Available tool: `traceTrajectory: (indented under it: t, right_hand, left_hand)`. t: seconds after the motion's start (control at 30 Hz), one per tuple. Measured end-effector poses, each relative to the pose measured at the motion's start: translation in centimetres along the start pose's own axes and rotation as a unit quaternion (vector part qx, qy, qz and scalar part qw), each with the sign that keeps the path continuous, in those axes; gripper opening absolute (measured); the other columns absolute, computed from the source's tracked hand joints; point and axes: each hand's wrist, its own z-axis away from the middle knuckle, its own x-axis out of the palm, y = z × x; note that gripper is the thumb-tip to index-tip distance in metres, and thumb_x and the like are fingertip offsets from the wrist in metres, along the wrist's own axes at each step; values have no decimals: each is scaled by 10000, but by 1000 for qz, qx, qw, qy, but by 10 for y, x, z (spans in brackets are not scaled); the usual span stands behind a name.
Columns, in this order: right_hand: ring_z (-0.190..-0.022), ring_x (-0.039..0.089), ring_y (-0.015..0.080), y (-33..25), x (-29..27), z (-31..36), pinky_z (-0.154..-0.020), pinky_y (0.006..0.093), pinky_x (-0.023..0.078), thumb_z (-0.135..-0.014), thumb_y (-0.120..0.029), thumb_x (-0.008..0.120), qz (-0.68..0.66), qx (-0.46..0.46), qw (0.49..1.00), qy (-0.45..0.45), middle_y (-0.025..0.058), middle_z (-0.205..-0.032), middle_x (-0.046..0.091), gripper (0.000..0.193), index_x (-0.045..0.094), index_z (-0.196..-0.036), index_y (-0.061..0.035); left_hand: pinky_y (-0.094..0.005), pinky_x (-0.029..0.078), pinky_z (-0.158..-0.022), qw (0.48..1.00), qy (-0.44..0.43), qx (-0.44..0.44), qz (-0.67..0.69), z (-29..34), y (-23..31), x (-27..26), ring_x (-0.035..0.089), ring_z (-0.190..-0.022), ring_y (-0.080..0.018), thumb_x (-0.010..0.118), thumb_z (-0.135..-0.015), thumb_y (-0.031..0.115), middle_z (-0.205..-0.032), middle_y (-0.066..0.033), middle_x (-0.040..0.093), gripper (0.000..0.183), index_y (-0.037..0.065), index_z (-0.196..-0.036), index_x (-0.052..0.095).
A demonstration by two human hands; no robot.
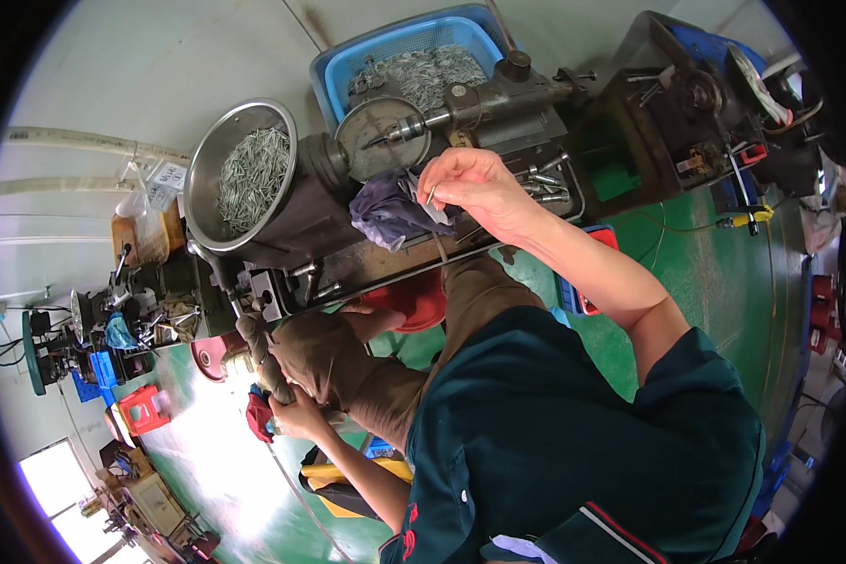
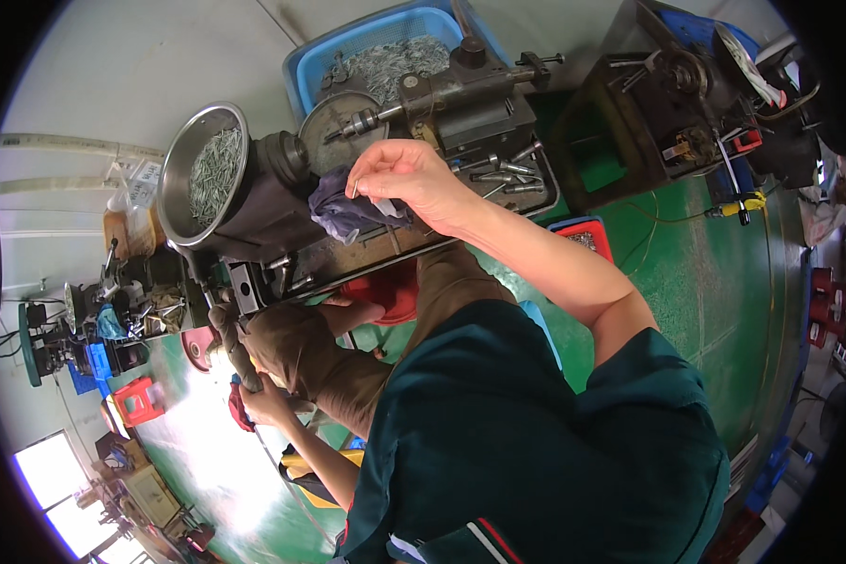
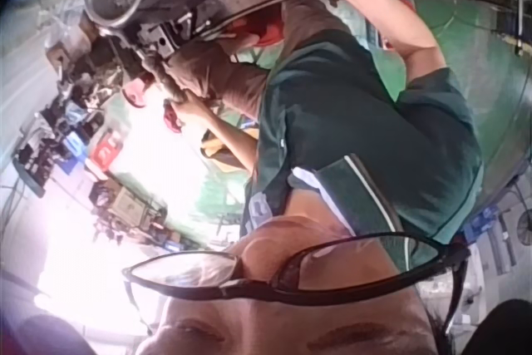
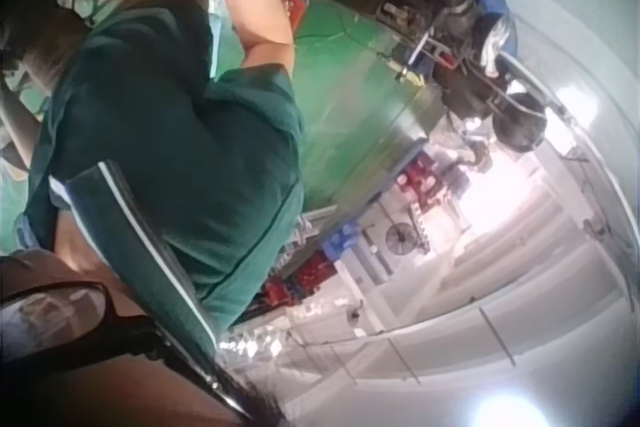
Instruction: The person is manually feeding small metal parts into a processing machine on a fabrication floor.
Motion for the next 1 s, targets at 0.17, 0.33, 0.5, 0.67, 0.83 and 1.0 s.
traceTrajectory:
  t: [0.17, 0.33, 0.5, 0.67, 0.83, 1.0]
  right_hand:
    - [-750, 541, 145, -5, 11, 5, -631, 240, 406, -751, -30, 546, 12, 11, 1000, -13, 102, -788, 584, 47, 549, -798, -23]
    - [-770, 564, 171, 7, -1, 6, -674, 265, 426, -741, -46, 538, -41, 16, 998, -54, 108, -805, 597, 62, 550, -800, -34]
    - [-853, 588, 203, 73, -5, 66, -753, 345, 456, -773, -98, 541, -171, 232, 941, 177, 112, -865, 614, 106, 576, -851, -35]
    - [-652, 553, 146, 23, -17, 65, -639, 265, 449, -776, -89, 567, -169, 88, 965, 183, 45, -704, 577, 155, 574, -896, 9]
    - [-579, 463, 114, -10, -47, 47, -597, 242, 387, -786, -115, 571, -19, 36, 983, 179, -5, -549, 458, 192, 578, -898, 40]
    - [-586, 448, 98, -17, -45, 38, -603, 226, 368, -798, -165, 574, 61, 4, 974, 216, -13, -537, 442, 222, 579, -893, 35]
  left_hand:
    - [-453, 401, -484, 1000, 6, -1, 11, 3, -4, 0, 551, -551, -365, 602, -640, 350, -588, -174, 564, 325, 46, -752, 580]
    - [-454, 399, -485, 1000, -2, -3, 0, 5, -5, -1, 551, -550, -363, 601, -640, 350, -589, -172, 564, 327, 42, -744, 574]
    - [-454, 397, -484, 1000, -4, 7, -2, 1, -5, 2, 552, -556, -366, 610, -628, 366, -592, -181, 561, 343, 46, -744, 563]
    - [-430, 402, -506, 999, -25, 7, 25, -2, -5, -4, 561, -595, -346, 594, -659, 398, -674, -162, 586, 392, 40, -819, 566]
    - [-441, 391, -513, 998, -57, -15, 17, -3, -2, -3, 551, -591, -349, 590, -656, 384, -680, -166, 583, 375, 44, -815, 567]
    - [-440, 389, -512, 998, -54, -14, 13, -1, -3, -4, 549, -587, -348, 578, -655, 397, -675, -163, 584, 381, 46, -803, 570]
